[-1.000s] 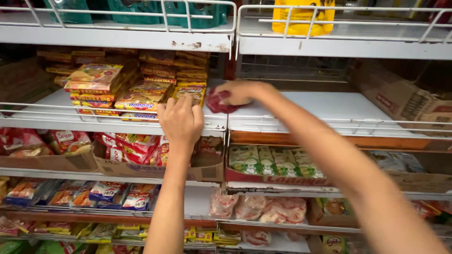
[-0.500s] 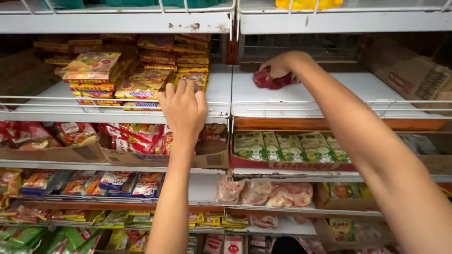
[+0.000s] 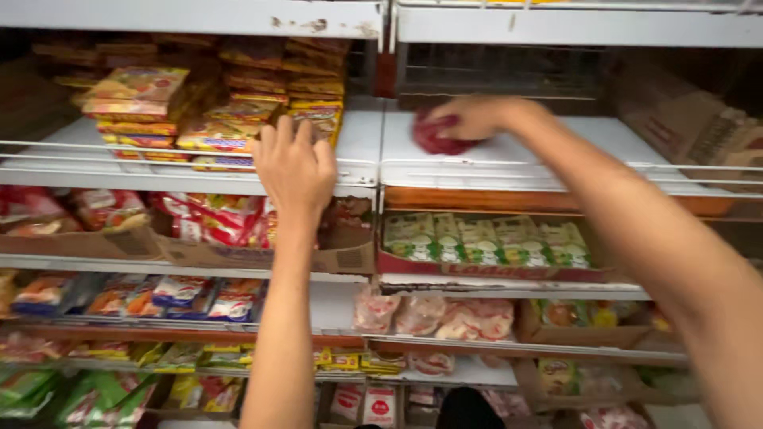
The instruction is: The person sits on the floor and stocks shelves with various packaged food items, including instant noodles and snacks. They take items from a cardboard box and place them on the shelves, arranging them neatly. The person also uses a cloth to wipe the shelf surfaces.
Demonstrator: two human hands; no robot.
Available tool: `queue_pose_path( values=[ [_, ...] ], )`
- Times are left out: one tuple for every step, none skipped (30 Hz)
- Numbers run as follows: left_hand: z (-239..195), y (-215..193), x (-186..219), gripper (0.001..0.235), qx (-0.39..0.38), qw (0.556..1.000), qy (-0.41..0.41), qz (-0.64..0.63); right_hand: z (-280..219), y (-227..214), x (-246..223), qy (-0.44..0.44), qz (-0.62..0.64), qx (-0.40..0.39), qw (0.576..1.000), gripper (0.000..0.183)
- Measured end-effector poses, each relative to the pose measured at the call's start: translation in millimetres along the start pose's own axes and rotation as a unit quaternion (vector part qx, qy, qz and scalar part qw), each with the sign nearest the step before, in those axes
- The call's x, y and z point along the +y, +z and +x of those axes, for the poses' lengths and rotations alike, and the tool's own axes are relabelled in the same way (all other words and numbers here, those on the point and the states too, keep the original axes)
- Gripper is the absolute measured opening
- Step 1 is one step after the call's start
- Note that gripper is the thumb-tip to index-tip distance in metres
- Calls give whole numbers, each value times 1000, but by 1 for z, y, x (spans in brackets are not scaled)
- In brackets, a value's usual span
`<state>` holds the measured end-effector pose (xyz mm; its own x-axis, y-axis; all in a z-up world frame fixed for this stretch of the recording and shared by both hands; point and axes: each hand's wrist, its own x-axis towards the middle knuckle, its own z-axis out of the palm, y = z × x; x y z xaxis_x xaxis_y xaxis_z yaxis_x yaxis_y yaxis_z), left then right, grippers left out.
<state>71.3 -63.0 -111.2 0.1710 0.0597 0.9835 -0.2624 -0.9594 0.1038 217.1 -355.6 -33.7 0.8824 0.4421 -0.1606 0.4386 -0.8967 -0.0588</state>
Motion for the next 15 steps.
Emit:
queue_pose_path(
  values=[
    [0,0,1,16,-1,1000,-2,-1,-13,0,33,2,6,0,1000,47],
    [0,1,2,17,-2,1000,-3,-2,-34,-1,68,54,37,-2,998,49],
    [0,0,3,18,-6,1000,-3,-4,-63,-3,100,41,10,28,999,50],
    [0,-1,2,17,-10,1000,-6,-6,-80,-3,117,27,-17,58,998,51],
    [-1,-2,2,17,-18,1000,-6,-11,-96,-5,127,134,7,31,990,50],
    [-1,-2,3,17,-26,1000,-6,-17,-116,-9,134,239,30,2,971,49],
    [0,-1,5,16,-30,999,-4,-19,-120,-11,126,257,22,18,966,52],
    [1,0,5,16,-34,999,-2,-21,-122,-10,115,275,13,35,961,57],
    [1,-3,1,16,-37,999,-5,-14,-118,-13,101,283,1,50,958,63],
    [-1,-4,2,16,-29,999,-5,-11,-104,-12,82,221,-38,53,973,63],
    [0,-3,3,15,-20,1000,-2,-5,-90,-13,62,155,-75,60,983,64],
    [2,-2,4,15,-11,1000,2,0,-73,-14,41,63,-94,45,993,56],
    [3,-2,6,14,-11,1000,-5,-12,-51,-9,12,-24,-111,31,993,48],
    [2,-3,8,14,-10,1000,-12,-23,-28,-6,-17,-47,-65,-10,997,41],
    [3,-4,9,14,-9,999,-19,-36,-10,-1,-44,-135,-74,20,988,50]
  ],
)
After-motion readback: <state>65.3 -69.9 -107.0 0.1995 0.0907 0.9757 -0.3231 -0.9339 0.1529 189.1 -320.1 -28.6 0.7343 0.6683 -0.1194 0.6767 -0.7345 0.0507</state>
